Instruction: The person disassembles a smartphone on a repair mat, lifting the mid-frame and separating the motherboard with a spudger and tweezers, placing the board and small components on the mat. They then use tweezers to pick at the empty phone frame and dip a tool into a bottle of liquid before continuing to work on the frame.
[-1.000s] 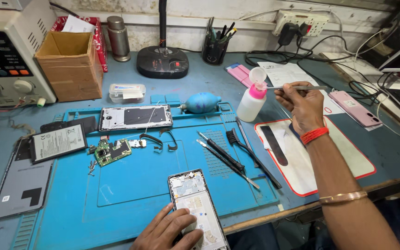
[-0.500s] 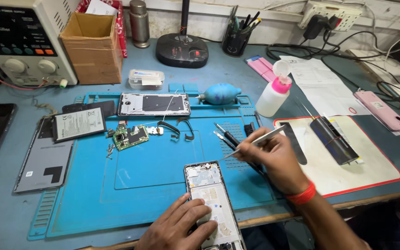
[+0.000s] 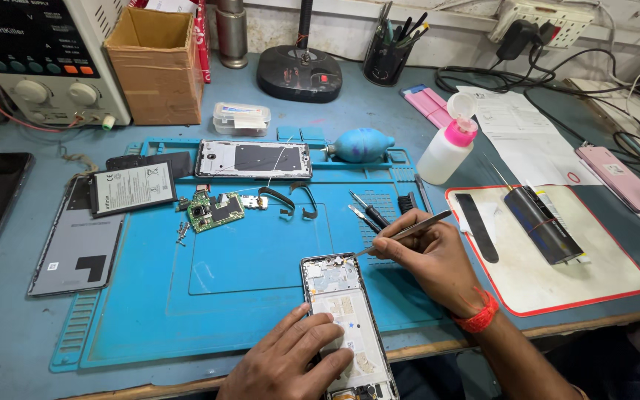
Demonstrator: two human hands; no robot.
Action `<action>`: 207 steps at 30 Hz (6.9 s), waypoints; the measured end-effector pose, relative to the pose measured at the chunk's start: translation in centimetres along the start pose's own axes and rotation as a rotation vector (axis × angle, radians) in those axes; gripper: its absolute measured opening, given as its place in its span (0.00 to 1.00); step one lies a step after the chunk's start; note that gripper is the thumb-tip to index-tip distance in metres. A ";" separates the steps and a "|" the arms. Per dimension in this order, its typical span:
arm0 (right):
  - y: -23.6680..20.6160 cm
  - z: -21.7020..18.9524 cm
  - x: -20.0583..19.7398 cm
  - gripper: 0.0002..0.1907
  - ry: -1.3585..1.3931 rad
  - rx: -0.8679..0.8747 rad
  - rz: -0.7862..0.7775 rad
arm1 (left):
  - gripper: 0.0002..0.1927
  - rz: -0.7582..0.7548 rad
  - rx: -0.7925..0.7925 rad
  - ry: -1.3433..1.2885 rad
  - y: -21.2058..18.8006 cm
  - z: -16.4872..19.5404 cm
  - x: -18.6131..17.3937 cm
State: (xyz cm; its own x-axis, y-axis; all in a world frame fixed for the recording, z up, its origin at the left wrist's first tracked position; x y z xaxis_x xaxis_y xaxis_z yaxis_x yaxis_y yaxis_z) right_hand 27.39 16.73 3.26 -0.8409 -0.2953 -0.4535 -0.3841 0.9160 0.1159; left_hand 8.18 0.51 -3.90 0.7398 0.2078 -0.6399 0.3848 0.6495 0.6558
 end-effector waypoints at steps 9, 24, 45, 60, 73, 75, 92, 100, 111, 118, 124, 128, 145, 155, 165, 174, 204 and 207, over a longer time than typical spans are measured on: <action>-0.2 -0.2 0.2 0.10 -0.010 -0.010 -0.005 | 0.07 0.001 -0.008 -0.001 0.3 0.2 -0.3; -0.2 -0.4 -0.1 0.09 -0.053 -0.015 -0.002 | 0.07 0.011 -0.009 0.015 0.6 0.5 -0.7; -0.3 -0.6 0.0 0.09 -0.027 -0.033 -0.024 | 0.08 0.002 -0.009 0.010 0.4 0.4 -0.6; -0.4 -1.1 0.1 0.08 -0.037 -0.025 -0.030 | 0.09 0.009 0.012 0.022 0.5 0.5 -0.9; -0.5 -1.1 0.3 0.09 -0.026 -0.011 -0.028 | 0.09 0.004 -0.009 0.014 0.4 0.5 -0.8; -0.5 -1.1 0.2 0.08 -0.039 -0.013 -0.024 | 0.09 0.004 -0.007 0.015 0.5 0.5 -0.8; -0.5 -0.9 0.2 0.08 -0.043 -0.024 -0.020 | 0.09 -0.001 -0.023 0.013 0.5 0.6 -0.9; -1.0 -0.9 -0.1 0.09 -0.059 -0.066 0.057 | 0.08 -0.008 -0.033 0.004 0.5 0.6 -0.8; -3.2 -0.2 0.7 0.09 0.222 -0.196 0.276 | 0.09 0.000 -0.016 0.005 0.6 0.8 -1.2; -3.0 0.0 0.7 0.10 0.209 -0.200 0.248 | 0.09 0.007 0.002 0.010 0.8 1.0 -1.5; -3.0 0.2 0.7 0.10 0.185 -0.202 0.251 | 0.08 0.005 -0.022 0.000 0.8 1.1 -1.7; -3.0 0.1 0.7 0.10 0.178 -0.189 0.251 | 0.09 0.005 -0.025 -0.006 0.9 1.1 -1.7; -3.0 -0.5 0.0 0.10 0.169 -0.142 0.285 | 0.09 0.023 -0.001 0.014 1.3 1.6 -2.4; -1.5 -1.3 -2.4 0.17 -0.051 0.060 0.015 | 0.08 0.005 -0.022 0.009 1.0 1.3 -1.7; -1.7 -3.8 -0.8 0.16 -0.867 0.054 0.013 | 0.09 -0.002 -0.005 0.023 0.8 1.1 -1.7; 3.8 1.5 -7.7 0.18 -1.006 0.113 0.121 | 0.08 -0.007 -0.011 0.023 0.6 0.7 -0.8; 10.5 0.6 -18.4 0.22 0.300 -0.122 0.738 | 0.09 -0.014 0.012 0.041 -0.4 -0.2 0.6; 10.9 0.2 -18.3 0.25 0.259 -0.073 0.771 | 0.09 -0.010 0.053 0.050 -0.4 -0.4 0.8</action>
State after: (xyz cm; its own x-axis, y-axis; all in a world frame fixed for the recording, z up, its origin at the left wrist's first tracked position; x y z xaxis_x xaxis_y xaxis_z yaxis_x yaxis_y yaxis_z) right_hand 38.68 32.21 12.60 -0.9369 0.3494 -0.0049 0.3225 0.8700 0.3730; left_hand 8.36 0.69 -4.86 0.7075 0.2385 -0.6652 0.4219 0.6126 0.6684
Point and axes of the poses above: each hand's wrist, its own y-axis towards the middle knuckle, its own x-axis out of the palm, z = x × y, the point moved 4 cm from there along y, towards the middle knuckle, and after that the axes turned 7 degrees about -y, right-handed, at the moved point
